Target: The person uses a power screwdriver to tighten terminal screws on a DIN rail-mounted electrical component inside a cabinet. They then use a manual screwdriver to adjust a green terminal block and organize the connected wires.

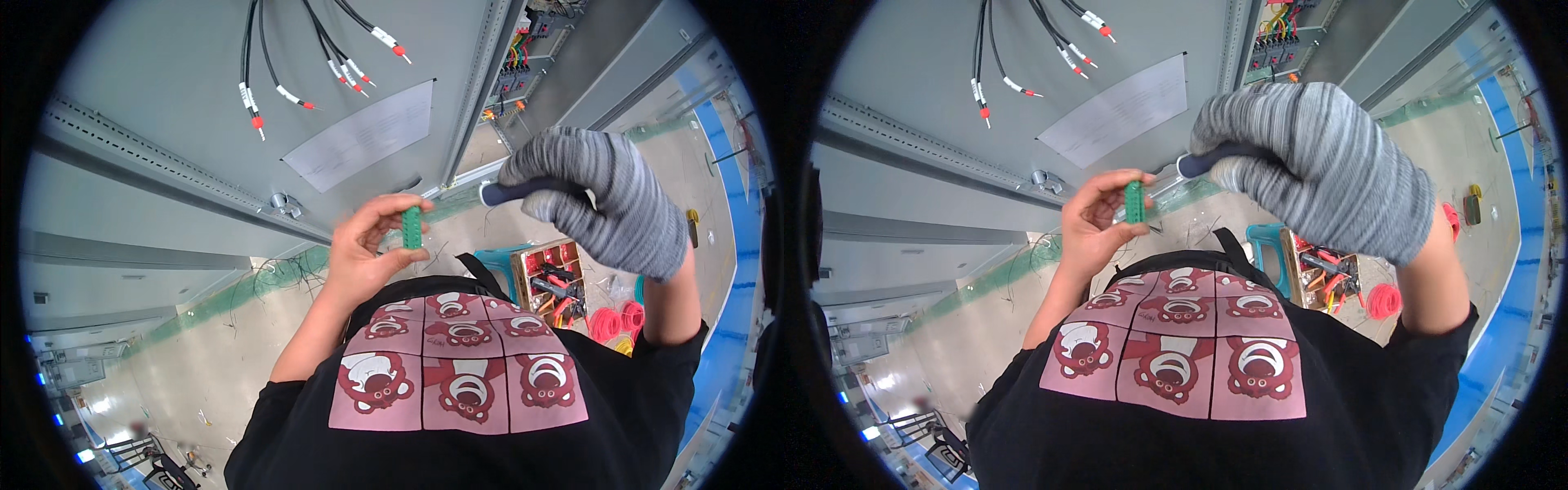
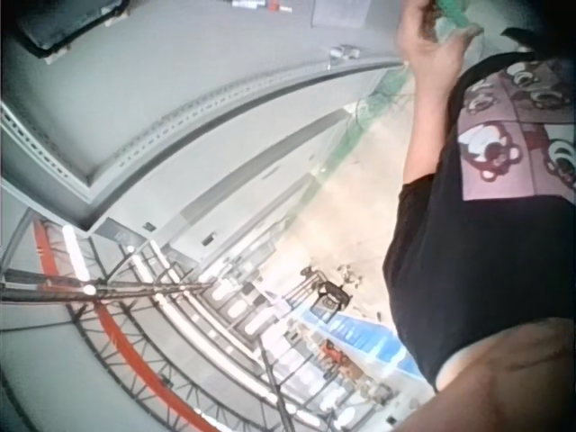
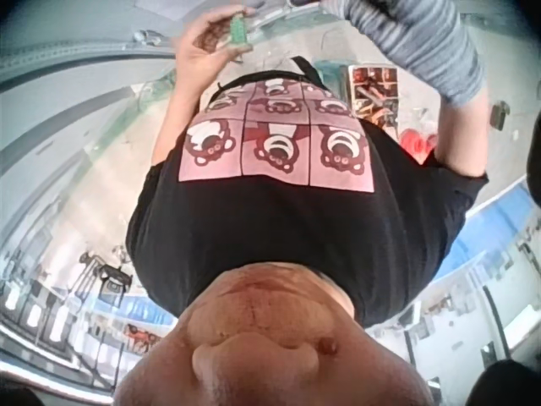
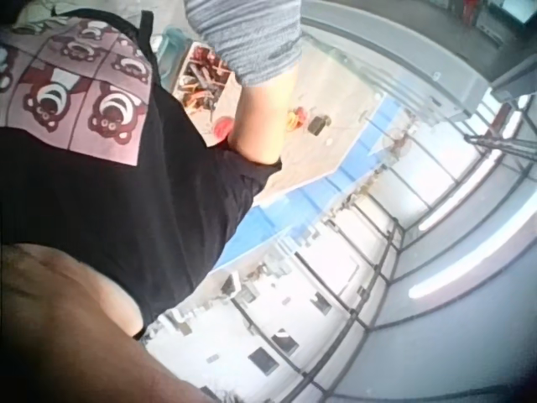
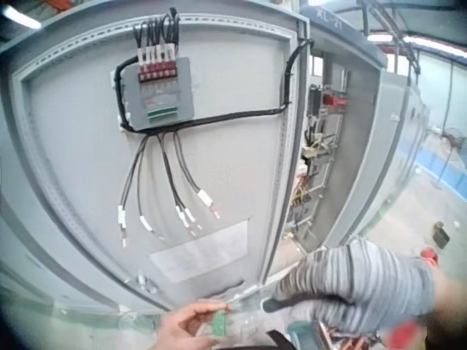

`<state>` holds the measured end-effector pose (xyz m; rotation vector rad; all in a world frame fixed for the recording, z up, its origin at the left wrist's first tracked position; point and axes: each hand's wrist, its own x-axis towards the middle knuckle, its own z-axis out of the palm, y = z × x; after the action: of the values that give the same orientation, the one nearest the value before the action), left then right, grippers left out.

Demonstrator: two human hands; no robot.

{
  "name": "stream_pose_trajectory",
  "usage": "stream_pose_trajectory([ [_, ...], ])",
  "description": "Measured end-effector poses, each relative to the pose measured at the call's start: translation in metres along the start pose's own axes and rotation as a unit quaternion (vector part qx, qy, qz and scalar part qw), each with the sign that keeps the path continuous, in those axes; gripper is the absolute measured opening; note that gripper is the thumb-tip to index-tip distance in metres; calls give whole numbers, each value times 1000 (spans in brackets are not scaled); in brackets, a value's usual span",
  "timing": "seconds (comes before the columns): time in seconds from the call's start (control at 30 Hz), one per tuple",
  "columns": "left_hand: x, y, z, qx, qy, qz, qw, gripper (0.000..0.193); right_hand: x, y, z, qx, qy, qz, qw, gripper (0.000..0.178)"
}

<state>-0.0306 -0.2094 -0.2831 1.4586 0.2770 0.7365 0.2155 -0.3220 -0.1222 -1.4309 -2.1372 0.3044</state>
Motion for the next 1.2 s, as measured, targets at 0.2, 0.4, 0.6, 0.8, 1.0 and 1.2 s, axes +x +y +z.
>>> stream_pose_trajectory([
  [0.2, 14, 1, 12, -128, -73, -42, 988, 61, -12, -29, -15, -64, -49, -8, 997, 22],
  [0.4, 7, -14, 5, -170, -92, -43, 980, 61, -15, -32, -5, -66, -31, 13, 997, 22],
  [0.6, 15, -12, 20, -166, -65, -13, 984, 62, -24, -48, -2, -85, -18, 52, 995, 23],
  [0.8, 11, -16, 24, -114, 8, 43, 992, 64, -24, -52, -1, -106, -30, 83, 991, 23],
  [1.0, 16, -10, 24, -72, -25, 98, 992, 59, -26, -65, 2, -135, -33, 137, 981, 24],
  [1.2, 16, -7, 17, 95, 4, 110, 989, 61, -19, -55, -11, -11, -46, 149, 988, 29],
])
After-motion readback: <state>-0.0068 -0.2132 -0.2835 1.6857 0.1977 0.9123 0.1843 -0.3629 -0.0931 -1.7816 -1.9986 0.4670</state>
